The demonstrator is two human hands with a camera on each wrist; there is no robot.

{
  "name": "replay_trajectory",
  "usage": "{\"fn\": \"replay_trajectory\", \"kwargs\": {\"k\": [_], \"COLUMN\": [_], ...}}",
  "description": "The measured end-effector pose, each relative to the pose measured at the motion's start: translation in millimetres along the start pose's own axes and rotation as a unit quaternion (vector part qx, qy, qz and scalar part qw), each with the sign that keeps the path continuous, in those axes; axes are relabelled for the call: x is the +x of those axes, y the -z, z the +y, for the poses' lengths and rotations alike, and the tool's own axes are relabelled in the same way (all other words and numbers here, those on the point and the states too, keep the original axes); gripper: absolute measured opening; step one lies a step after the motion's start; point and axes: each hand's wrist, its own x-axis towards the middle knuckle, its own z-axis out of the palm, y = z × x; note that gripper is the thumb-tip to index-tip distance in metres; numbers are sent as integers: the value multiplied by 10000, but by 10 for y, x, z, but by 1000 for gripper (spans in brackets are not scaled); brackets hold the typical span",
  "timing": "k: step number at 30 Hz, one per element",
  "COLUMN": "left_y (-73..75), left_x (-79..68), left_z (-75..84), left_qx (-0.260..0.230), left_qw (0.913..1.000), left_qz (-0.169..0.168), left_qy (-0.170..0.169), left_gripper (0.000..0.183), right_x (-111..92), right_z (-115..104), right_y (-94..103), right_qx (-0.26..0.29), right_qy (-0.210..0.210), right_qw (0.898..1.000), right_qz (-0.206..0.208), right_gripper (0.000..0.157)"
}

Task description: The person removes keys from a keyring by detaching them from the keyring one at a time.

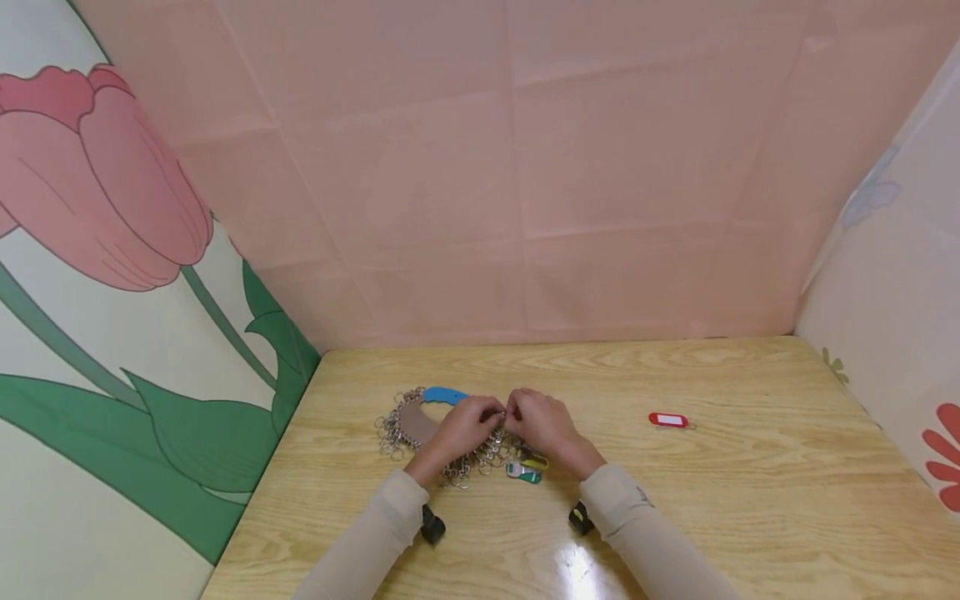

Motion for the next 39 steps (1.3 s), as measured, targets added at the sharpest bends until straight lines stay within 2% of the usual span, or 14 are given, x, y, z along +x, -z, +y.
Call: {"fn": "replay_trajectory", "kwargs": {"k": [3, 10, 17, 24, 29, 39], "left_y": [11, 36, 19, 18, 21, 22], "left_x": [-7, -30, -24, -41, -46, -60], "left_z": [-14, -20, -75, -97, -98, -78], "left_qx": [-237, -392, -710, -786, -840, -911], "left_qw": [9997, 9992, 9973, 9967, 9962, 9957], "left_qz": [-44, -100, -195, -217, -222, -145], "left_qy": [7, 66, -20, -53, -52, 76], "left_gripper": [20, 24, 20, 20, 22, 17], "right_x": [3, 8, 9, -7, -9, -13], "right_z": [16, 46, 49, 36, 24, 44], "right_y": [-6, 8, 49, 62, 56, 37], "right_qx": [77, 194, 350, 562, 622, 872], "right_qy": [54, 216, 48, -95, -32, -135], "right_qw": [10000, 9996, 9994, 9983, 9979, 9960], "right_qz": [-20, 14, -6, -121, -150, -102], "right_gripper": [8, 10, 8, 8, 8, 7]}}
